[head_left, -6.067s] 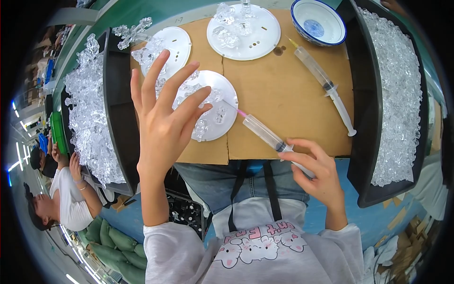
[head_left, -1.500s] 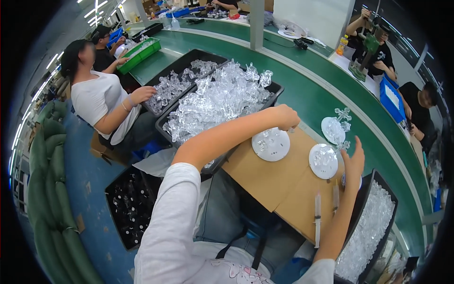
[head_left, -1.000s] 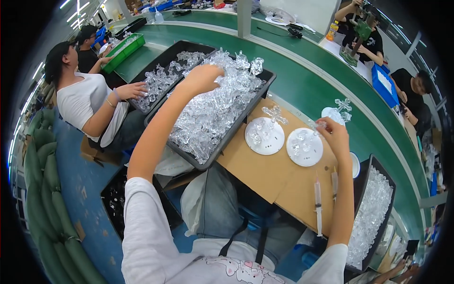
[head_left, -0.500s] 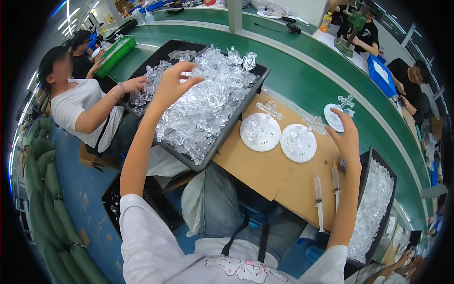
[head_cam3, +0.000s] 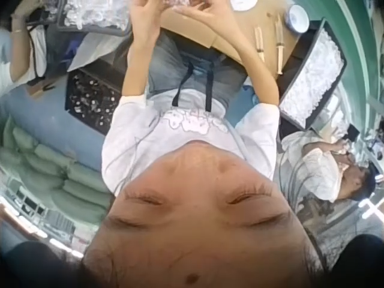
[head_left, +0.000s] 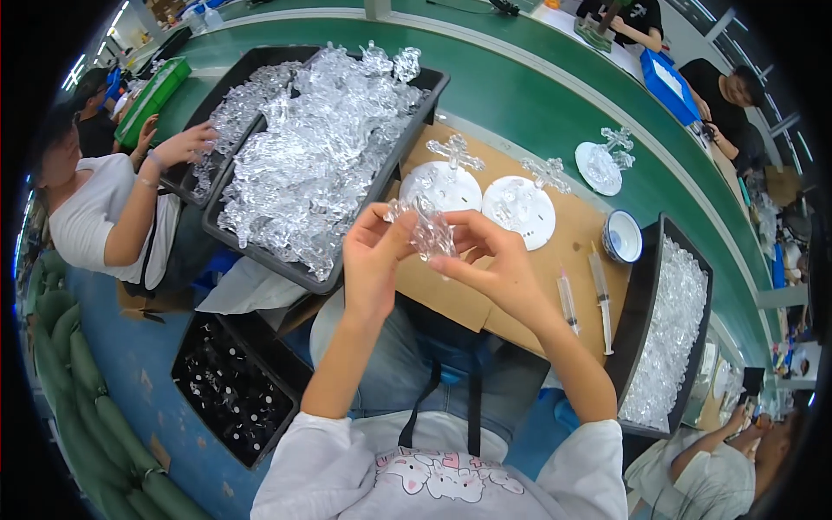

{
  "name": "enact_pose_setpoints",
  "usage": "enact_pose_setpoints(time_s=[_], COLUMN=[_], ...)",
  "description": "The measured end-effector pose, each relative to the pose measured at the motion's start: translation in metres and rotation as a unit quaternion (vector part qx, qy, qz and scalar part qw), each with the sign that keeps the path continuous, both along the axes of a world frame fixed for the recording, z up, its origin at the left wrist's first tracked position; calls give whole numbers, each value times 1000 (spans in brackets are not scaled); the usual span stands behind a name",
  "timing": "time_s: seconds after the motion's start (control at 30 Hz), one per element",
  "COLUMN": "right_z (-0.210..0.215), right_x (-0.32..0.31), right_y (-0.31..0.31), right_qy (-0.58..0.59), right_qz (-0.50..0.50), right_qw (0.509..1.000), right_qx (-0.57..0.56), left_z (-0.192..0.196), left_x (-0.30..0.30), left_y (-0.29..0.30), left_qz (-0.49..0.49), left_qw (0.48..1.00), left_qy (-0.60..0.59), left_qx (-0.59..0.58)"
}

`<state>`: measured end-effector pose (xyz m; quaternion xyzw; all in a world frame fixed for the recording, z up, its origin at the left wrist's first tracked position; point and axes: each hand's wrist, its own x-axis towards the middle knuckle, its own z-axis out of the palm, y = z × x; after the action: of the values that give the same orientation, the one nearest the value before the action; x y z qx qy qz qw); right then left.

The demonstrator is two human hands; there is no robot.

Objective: Assemble decorative crystal-like components on a base plate using a syringe to apply adhesive on an industrial assembly line.

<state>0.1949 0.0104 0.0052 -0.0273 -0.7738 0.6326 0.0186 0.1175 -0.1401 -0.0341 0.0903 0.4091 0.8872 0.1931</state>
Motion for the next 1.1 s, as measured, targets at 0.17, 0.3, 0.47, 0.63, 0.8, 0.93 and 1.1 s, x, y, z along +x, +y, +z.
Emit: enact_pose_setpoints(time_s=[0.17,0.3,0.47,0.63,0.8,0.93,1.1], right_z=[-21,-38,-40,-38,-34,-36,-48], right_x=[14,22,6,-26,-38,-32,-23], right_y=[13,2,17,60,64,61,45], right_qy=[-14,59,-4,-36,-94,-121,-137], right_qz=[-134,-200,-257,-267,-247,-247,-231], right_qw=[991,961,962,963,962,954,956], right_qx=[-18,-179,-91,7,62,121,121], left_z=[-10,-30,-51,-73,-103,-97,-91], left_x=[22,35,26,-28,-42,-21,-5], left_y=[8,32,39,42,40,24,-2], left_qz=[-9,-1,-33,155,105,104,98], left_qw=[998,998,999,795,681,706,734], left_qy=[6,-52,-2,404,519,495,469], left_qx=[-60,17,-10,-425,-507,-496,-481])
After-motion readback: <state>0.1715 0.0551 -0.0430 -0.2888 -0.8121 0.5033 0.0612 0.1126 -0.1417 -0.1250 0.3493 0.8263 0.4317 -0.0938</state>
